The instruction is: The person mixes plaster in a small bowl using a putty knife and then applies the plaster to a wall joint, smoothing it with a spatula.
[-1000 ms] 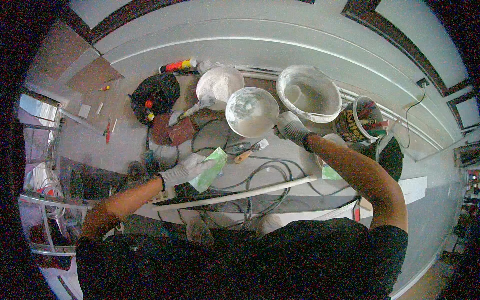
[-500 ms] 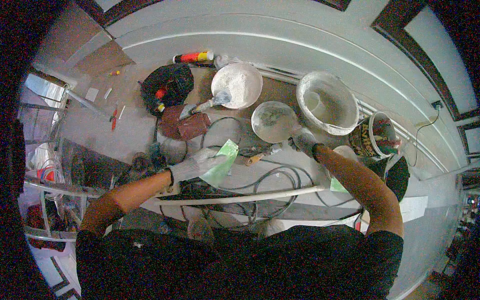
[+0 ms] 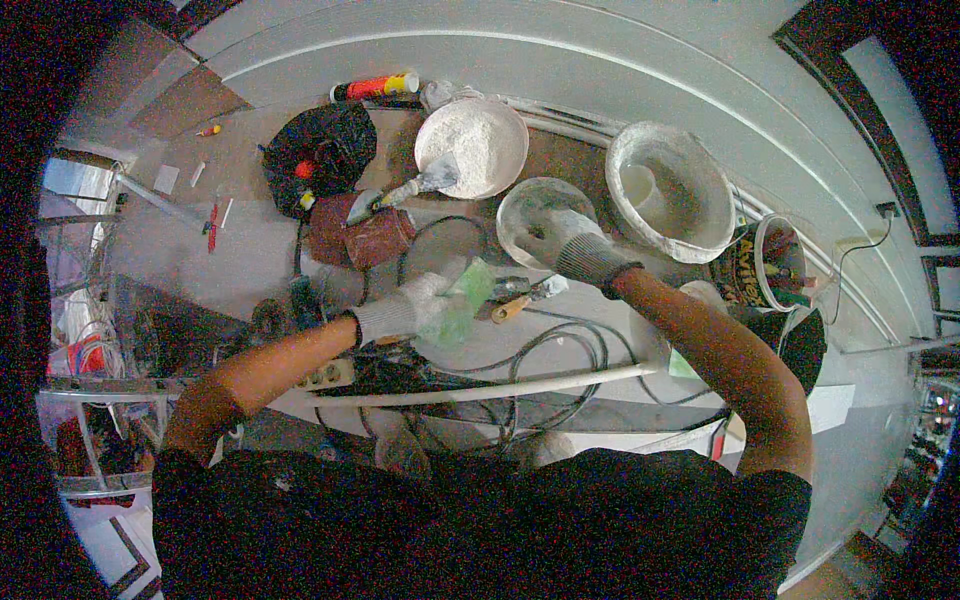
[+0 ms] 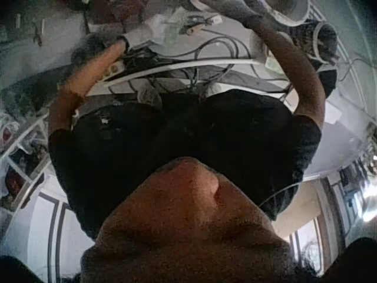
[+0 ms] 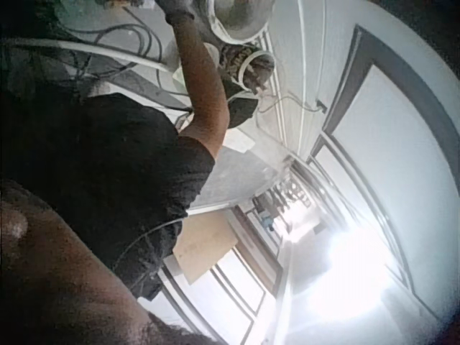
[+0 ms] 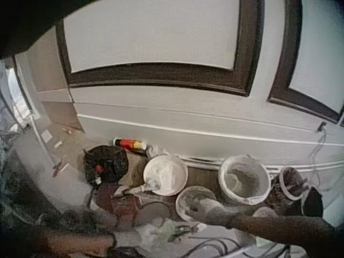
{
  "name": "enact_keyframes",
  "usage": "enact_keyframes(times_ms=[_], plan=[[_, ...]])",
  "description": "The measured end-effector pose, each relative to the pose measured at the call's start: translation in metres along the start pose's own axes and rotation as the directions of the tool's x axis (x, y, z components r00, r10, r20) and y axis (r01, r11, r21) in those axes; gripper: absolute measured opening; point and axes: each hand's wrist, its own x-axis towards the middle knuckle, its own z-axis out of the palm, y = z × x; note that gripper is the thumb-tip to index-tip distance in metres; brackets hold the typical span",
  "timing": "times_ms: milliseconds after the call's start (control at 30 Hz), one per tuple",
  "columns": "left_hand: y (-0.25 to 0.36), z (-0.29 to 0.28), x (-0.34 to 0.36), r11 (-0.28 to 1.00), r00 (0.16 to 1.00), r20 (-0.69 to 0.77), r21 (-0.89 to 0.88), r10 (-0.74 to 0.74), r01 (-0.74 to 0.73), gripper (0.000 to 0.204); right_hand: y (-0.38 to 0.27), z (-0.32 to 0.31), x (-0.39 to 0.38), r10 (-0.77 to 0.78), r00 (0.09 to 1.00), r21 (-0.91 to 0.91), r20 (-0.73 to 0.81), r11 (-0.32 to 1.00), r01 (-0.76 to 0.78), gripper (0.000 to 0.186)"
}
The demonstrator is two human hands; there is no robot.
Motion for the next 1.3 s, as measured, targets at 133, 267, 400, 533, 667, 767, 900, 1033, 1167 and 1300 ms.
enact_keyframes(times_ms=[133, 267, 400, 533, 667, 767, 900, 1033, 1167, 1300], plan=[[0.048, 0.0, -0.007, 0.813, 0.99, 0.118, 0.582, -0.072, -0.01, 0.055, -0.038, -0.009, 0.046, -0.196, 0.98, 0.0, -0.016, 0.981, 0.196, 0.036], [0.046, -0.002, -0.023, 0.81, 0.993, 0.096, 0.576, 0.068, -0.112, 0.058, -0.09, 0.015, 0.123, -0.416, 0.909, -0.307, -0.037, 0.87, 0.386, 0.031], [0.026, -0.012, -0.02, 0.817, 0.982, 0.114, 0.546, 0.149, -0.187, 0.057, -0.114, 0.071, 0.196, -0.615, 0.788, -0.547, -0.031, 0.67, 0.502, 0.028], [0.055, -0.032, -0.067, 0.879, 0.996, 0.09, 0.472, 0.025, -0.065, 0.051, -0.138, 0.064, 0.2, -0.517, 0.845, -0.502, 0.14, 0.698, 0.511, 0.022], [0.018, -0.034, -0.07, 0.916, 0.985, -0.024, 0.373, 0.168, -0.147, 0.053, -0.129, 0.041, 0.206, -0.49, 0.865, -0.385, 0.108, 0.782, 0.49, 0.027], [0.01, -0.04, -0.065, 0.949, 0.999, -0.034, 0.314, 0.035, -0.023, 0.054, -0.128, -0.018, 0.174, -0.55, 0.832, -0.226, -0.066, 0.821, 0.525, 0.033], [0.007, -0.043, -0.053, 0.921, 0.998, -0.024, 0.387, 0.065, -0.05, 0.049, -0.09, -0.064, 0.165, -0.237, 0.938, 0.131, -0.254, 0.952, 0.276, 0.043], [-0.009, -0.048, -0.032, 0.946, 0.986, -0.014, 0.283, 0.167, -0.156, 0.054, -0.019, -0.077, 0.152, 0.198, 0.941, 0.653, -0.273, 0.756, 0.03, 0.052], [0.029, -0.066, -0.072, 0.906, 0.986, -0.001, 0.394, 0.168, -0.154, 0.042, 0.007, -0.063, 0.122, 0.321, 0.867, 0.551, -0.38, 0.832, -0.066, 0.047], [0.02, -0.081, -0.123, 0.917, 0.976, -0.138, 0.386, 0.169, -0.104, 0.045, 0.014, -0.027, 0.085, 0.406, 0.866, 0.685, -0.293, 0.721, -0.106, 0.037]])
